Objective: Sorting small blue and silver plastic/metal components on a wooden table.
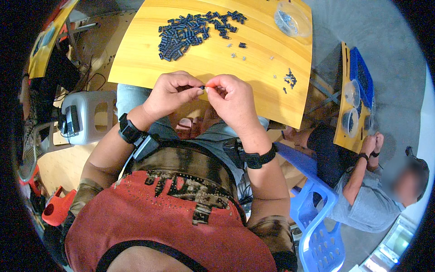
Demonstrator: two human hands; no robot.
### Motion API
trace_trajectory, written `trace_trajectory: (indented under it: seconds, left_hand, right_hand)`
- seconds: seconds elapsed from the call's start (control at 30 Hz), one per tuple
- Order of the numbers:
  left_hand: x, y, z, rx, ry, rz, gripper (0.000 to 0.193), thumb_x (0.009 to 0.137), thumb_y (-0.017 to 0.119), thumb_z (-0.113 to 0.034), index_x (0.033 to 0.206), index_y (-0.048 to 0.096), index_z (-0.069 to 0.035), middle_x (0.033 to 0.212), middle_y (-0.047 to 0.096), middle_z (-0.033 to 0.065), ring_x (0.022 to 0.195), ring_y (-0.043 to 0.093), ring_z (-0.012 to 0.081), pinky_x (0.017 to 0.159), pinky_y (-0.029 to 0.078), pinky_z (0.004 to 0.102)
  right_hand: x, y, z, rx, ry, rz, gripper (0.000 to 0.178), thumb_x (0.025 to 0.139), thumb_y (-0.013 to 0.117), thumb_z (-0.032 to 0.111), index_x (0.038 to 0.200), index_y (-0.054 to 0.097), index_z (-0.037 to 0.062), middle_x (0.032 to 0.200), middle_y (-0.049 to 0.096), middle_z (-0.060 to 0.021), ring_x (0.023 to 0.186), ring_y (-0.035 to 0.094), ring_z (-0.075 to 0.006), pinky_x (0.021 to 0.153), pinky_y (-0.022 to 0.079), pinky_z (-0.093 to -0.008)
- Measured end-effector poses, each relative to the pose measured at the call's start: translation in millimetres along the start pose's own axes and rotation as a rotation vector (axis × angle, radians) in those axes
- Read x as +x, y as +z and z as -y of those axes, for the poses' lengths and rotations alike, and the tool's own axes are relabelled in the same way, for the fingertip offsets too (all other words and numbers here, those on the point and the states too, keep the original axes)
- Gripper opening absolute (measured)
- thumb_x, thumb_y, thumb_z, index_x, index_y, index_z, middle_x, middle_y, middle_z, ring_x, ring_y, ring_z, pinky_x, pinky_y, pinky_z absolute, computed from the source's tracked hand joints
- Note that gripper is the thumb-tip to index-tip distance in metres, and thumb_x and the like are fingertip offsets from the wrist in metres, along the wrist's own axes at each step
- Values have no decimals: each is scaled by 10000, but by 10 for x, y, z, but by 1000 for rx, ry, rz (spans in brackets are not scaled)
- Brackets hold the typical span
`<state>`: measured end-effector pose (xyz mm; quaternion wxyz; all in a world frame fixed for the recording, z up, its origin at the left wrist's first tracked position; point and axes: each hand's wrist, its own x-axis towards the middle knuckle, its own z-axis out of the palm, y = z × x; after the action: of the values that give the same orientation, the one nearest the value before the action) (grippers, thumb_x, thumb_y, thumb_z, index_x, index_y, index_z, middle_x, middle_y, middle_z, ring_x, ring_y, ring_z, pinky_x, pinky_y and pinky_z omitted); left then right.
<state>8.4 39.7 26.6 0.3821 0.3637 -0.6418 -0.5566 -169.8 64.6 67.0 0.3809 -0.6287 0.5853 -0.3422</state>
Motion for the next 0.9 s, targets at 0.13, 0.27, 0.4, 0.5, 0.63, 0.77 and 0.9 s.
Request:
trace_trajectory:
  seconds: [0.13, 0.27, 0.4, 0.5, 0.63, 0.77, 0.9]
  left_hand:
    - [10, -12, -51, 94, 34, 2, 104, 777, 673, -53, 865, 661, 0, 745, 628, 73, 671, 583, 128, 609, 463, 251]
    - [8, -6, -15, 125, 62, -12, 93, 778, 668, -49, 858, 662, -3, 739, 627, 77, 666, 584, 129, 603, 462, 251]
    - [-5, 6, -24, 149, 91, -6, 101, 773, 675, -59, 857, 663, -6, 735, 626, 80, 663, 585, 135, 603, 464, 253]
    - [-19, 24, -26, 97, 65, -18, 103, 767, 681, -65, 852, 665, -9, 730, 626, 85, 657, 587, 149, 605, 466, 260]
    - [-28, 20, -34, 147, 96, -23, 105, 762, 688, -72, 847, 666, -13, 732, 629, 89, 653, 589, 158, 605, 467, 262]
    - [-41, 36, -12, 184, 112, -32, 105, 756, 693, -80, 839, 666, -20, 734, 634, 94, 653, 595, 174, 598, 466, 270]
    - [-42, 46, -21, 276, 160, -42, 104, 747, 696, -89, 823, 664, -24, 731, 634, 102, 653, 602, 206, 595, 469, 288]
  right_hand:
    - [18, -18, -39, 150, 105, 56, 58, 772, 628, 20, 822, 624, -8, 734, 633, -47, 613, 574, -82, 562, 463, -212]
    - [28, -52, 6, 378, 261, 101, 65, 795, 615, 9, 854, 606, -17, 737, 620, -26, 623, 566, -69, 572, 459, -194]
    - [16, -67, 10, 464, 288, 111, 72, 795, 619, 5, 861, 600, -17, 735, 614, -23, 628, 560, -59, 566, 456, -186]
    - [6, -58, 24, 447, 297, 106, 58, 795, 619, 5, 846, 603, -18, 734, 616, -23, 627, 555, -55, 570, 456, -186]
    - [-1, -26, 5, 346, 240, 88, 50, 791, 620, 16, 828, 609, -15, 730, 620, -19, 625, 555, -54, 578, 458, -189]
    - [-7, -3, -25, 234, 173, 85, 57, 774, 620, 17, 820, 616, -17, 727, 631, -31, 623, 559, -60, 579, 461, -203]
    - [-6, 12, 18, 136, 178, 70, 54, 759, 619, 14, 803, 620, -16, 712, 638, -55, 613, 565, -78, 570, 463, -220]
